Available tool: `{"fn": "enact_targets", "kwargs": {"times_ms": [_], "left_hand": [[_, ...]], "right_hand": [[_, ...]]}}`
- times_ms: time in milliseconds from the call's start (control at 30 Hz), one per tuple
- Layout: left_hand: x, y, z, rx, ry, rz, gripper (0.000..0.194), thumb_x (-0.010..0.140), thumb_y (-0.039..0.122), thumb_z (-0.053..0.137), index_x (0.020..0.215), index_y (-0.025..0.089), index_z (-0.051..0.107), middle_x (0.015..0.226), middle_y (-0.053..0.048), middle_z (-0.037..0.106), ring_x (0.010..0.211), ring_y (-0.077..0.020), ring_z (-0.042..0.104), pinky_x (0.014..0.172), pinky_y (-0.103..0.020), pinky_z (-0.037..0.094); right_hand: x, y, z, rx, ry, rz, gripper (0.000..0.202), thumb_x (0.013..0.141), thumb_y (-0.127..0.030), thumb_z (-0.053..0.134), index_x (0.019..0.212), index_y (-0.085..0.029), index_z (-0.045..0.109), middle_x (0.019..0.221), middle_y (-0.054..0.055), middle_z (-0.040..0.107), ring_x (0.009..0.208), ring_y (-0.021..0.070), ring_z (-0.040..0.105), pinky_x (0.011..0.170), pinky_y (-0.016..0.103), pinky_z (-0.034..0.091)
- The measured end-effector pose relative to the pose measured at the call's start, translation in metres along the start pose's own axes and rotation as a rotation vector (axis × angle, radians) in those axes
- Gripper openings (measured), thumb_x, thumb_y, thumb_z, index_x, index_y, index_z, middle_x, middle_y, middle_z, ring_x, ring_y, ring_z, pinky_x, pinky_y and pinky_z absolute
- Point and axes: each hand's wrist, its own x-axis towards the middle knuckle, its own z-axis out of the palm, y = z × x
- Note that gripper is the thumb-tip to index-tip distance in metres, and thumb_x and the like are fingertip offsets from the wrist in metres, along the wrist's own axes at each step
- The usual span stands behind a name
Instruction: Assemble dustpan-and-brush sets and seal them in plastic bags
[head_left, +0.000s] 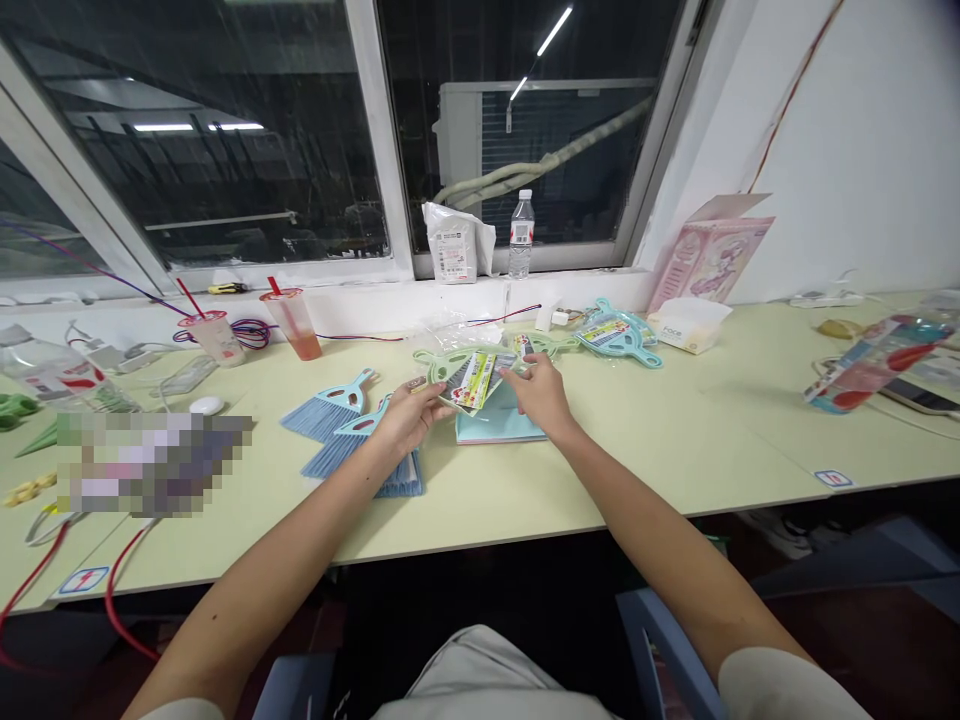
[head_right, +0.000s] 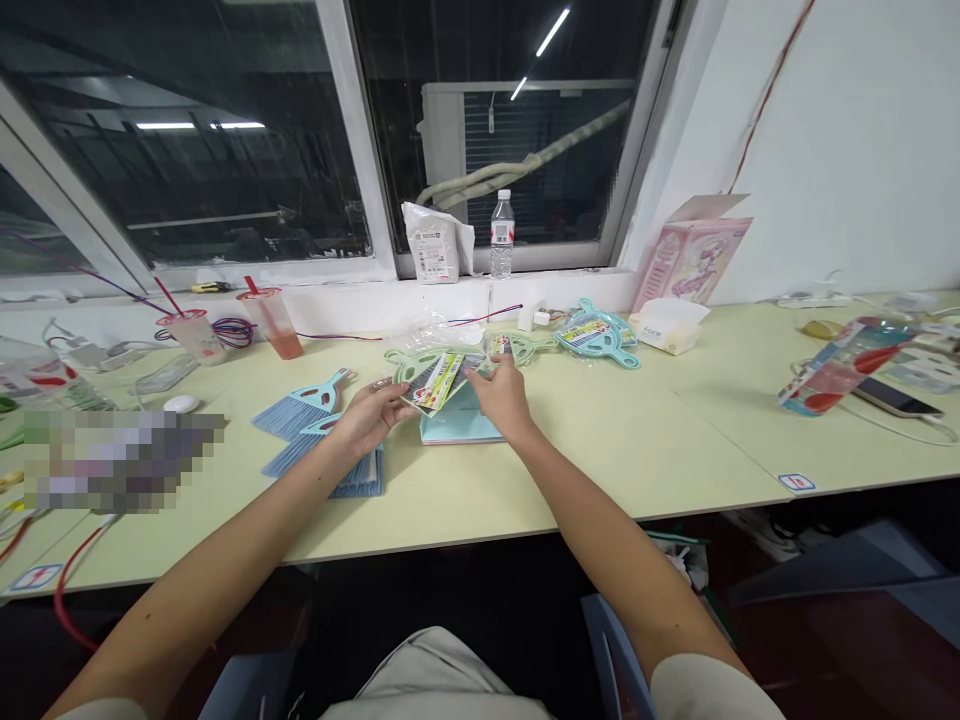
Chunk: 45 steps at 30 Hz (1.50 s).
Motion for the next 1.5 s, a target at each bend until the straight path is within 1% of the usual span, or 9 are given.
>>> {"fn": "enact_targets", "kwargs": {"times_ms": [100,233,400,600,1033,1233,1333,1433,1500], "left_hand": [[0.003,0.0,-0.004,-0.013,0.0,0.049,0.011,0.083,0.006,0.071,0.09,0.009,0.064,0.088,-0.01,0.074,0.072,-0.0157,0.072,0.062,-0.025,0.064],[0.005,0.004,-0.008,-0.019,0.021,0.093,0.014,0.081,0.008,0.073,0.092,0.01,0.065,0.088,-0.008,0.074,0.073,-0.0148,0.072,0.063,-0.024,0.064],[0.002,0.004,-0.006,-0.021,0.038,0.108,0.026,0.08,0.009,0.076,0.099,0.013,0.06,0.086,-0.005,0.072,0.07,-0.015,0.071,0.063,-0.028,0.063],[-0.003,0.002,0.0,-0.048,0.106,0.11,0.054,0.077,0.01,0.08,0.117,0.019,0.045,0.096,-0.005,0.072,0.073,-0.0162,0.073,0.066,-0.03,0.062],[-0.005,-0.002,0.002,-0.038,0.099,0.125,0.053,0.077,0.01,0.078,0.115,0.021,0.044,0.093,-0.003,0.07,0.074,-0.0158,0.072,0.07,-0.031,0.062],[-0.004,0.003,-0.001,-0.034,0.035,0.123,0.035,0.077,0.011,0.079,0.102,0.015,0.056,0.089,-0.006,0.072,0.072,-0.0154,0.071,0.064,-0.028,0.062],[-0.001,0.009,-0.005,-0.046,0.031,0.07,0.018,0.079,0.01,0.076,0.091,0.011,0.063,0.079,-0.006,0.071,0.066,-0.0131,0.069,0.063,-0.025,0.063],[0.003,0.017,-0.01,-0.098,0.064,-0.066,0.008,0.081,0.007,0.071,0.084,0.011,0.065,0.068,-0.003,0.068,0.054,-0.0094,0.063,0.059,-0.022,0.061],[0.005,0.022,-0.013,-0.125,0.061,-0.146,0.007,0.082,0.007,0.07,0.085,0.011,0.065,0.07,-0.003,0.07,0.052,-0.009,0.062,0.056,-0.021,0.06]], "right_hand": [[-0.005,-0.006,-0.003,-0.255,0.068,-0.342,0.022,0.086,-0.039,0.071,0.097,-0.02,0.066,0.09,0.008,0.064,0.082,0.0228,0.063,0.075,0.037,0.053],[-0.013,-0.015,-0.002,-0.304,-0.129,-0.773,0.021,0.096,-0.028,0.054,0.103,-0.024,0.074,0.111,0.011,0.067,0.108,0.0266,0.06,0.098,0.045,0.046],[-0.017,-0.016,0.001,-0.343,-0.338,-0.94,0.029,0.098,-0.026,0.051,0.117,-0.027,0.073,0.121,0.009,0.069,0.117,0.0273,0.059,0.101,0.048,0.042],[-0.023,-0.017,0.004,-0.441,-0.373,-0.928,0.033,0.101,-0.037,0.049,0.122,-0.024,0.072,0.116,0.012,0.067,0.111,0.028,0.058,0.097,0.046,0.042],[-0.036,-0.023,0.017,-0.662,-0.293,-0.878,0.056,0.101,-0.054,0.045,0.14,-0.017,0.06,0.12,0.018,0.055,0.113,0.0335,0.044,0.098,0.05,0.038],[-0.033,-0.022,0.012,-0.381,-0.244,-0.913,0.039,0.1,-0.045,0.049,0.123,-0.021,0.069,0.117,0.014,0.062,0.113,0.0317,0.051,0.1,0.05,0.042],[-0.018,-0.016,-0.003,-0.138,-0.068,-0.901,0.03,0.099,-0.036,0.047,0.107,-0.024,0.072,0.11,0.011,0.066,0.109,0.03,0.058,0.1,0.052,0.044],[0.007,-0.008,-0.024,0.002,0.137,-0.748,0.023,0.092,-0.031,0.052,0.095,-0.023,0.073,0.106,0.01,0.068,0.11,0.0299,0.06,0.103,0.051,0.045],[0.025,0.0,-0.037,0.122,0.134,-0.582,0.02,0.086,-0.026,0.054,0.091,-0.023,0.073,0.106,0.009,0.07,0.111,0.0289,0.062,0.102,0.048,0.047]]}}
